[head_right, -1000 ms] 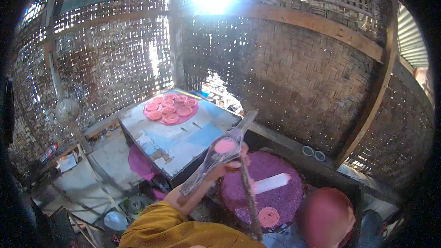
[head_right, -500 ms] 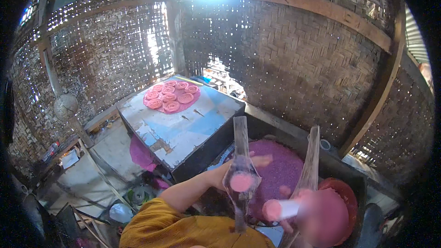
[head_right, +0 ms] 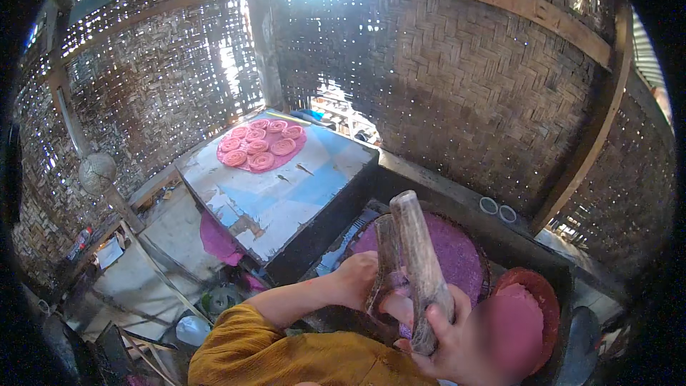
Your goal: The person scoops pink dough from a red bowl and places it onto a wooden tool. They then roll and shape the dough into a spiral form and place it onto a purple tray. This process is repeated multiple times, creating several spiral-shaped dough pieces on the tray.
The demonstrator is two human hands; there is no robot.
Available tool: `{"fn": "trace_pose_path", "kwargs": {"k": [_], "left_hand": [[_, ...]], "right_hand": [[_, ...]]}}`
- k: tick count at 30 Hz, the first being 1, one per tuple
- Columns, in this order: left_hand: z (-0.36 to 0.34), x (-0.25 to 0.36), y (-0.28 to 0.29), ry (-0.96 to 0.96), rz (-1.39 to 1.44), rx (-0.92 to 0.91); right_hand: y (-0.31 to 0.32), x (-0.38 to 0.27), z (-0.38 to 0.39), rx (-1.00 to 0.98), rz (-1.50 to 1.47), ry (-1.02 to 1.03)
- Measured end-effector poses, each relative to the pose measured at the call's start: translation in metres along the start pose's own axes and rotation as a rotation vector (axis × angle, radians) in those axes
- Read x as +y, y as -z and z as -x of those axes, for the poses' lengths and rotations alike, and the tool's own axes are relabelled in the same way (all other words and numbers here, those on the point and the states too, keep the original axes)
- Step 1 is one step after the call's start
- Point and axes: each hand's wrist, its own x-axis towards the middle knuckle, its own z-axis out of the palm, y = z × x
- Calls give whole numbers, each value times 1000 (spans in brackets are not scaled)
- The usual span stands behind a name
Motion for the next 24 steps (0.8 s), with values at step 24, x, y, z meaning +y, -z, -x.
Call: {"fn": "trace_pose_path", "kwargs": {"k": [24], "left_hand": [[-42,-40,-14,97,1706,-110]], "right_hand": [[-25,74,90,-296,-1797,-1136]]}}
